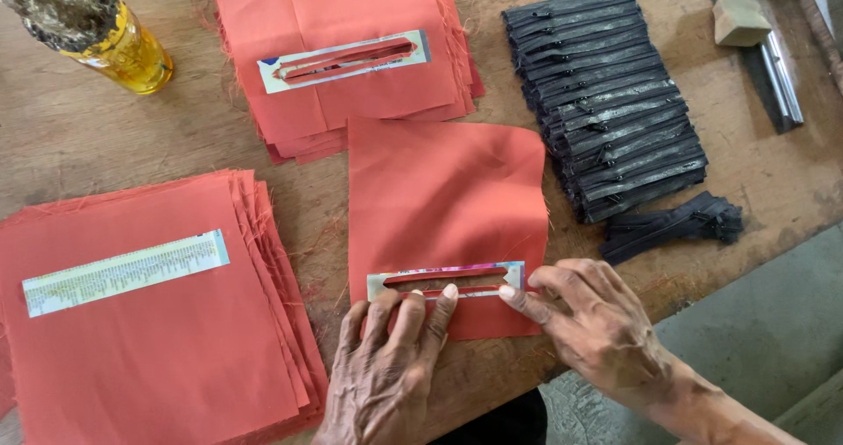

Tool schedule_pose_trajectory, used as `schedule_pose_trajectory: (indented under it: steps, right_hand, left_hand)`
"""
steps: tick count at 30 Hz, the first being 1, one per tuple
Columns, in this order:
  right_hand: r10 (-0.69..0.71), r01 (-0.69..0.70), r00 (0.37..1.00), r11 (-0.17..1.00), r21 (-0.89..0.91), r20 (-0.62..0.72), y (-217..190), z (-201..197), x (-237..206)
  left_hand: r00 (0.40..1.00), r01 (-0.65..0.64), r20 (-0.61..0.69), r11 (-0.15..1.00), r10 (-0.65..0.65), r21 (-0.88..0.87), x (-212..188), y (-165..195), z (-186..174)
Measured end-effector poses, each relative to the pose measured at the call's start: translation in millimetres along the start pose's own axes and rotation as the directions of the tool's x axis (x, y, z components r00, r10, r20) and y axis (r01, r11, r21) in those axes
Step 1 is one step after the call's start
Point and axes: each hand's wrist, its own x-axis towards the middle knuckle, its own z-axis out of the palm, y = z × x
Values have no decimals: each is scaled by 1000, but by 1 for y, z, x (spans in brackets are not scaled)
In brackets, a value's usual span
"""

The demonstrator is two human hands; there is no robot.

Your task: The person repeatedly places a rectangular paper template onto red fabric pieces, folds the fabric over the template, and presses the edges to form a pouch shape. The person then removes the template and stacks the finished pouches.

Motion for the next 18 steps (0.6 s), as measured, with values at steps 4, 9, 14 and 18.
schedule_pose_trajectory:
  steps: [4, 9, 14, 18]
  right_hand:
    - [135, -131, 989, 988, 80, -53, 0, 10, -10]
    - [436, -387, 889, 880, 276, -141, 0, 13, -12]
    - [643, -604, 764, 741, 293, -51, -7, 13, -5]
    - [675, -629, 738, 683, 372, 11, -12, 23, -2]
  left_hand:
    - [997, 44, -67, 999, -44, -6, -3, -5, -4]
    - [980, 116, -153, 988, -131, -99, -10, -10, -6]
    - [941, 99, -308, 984, -141, -148, -18, -2, 8]
    - [976, 108, -101, 828, -195, -551, -24, 12, 20]
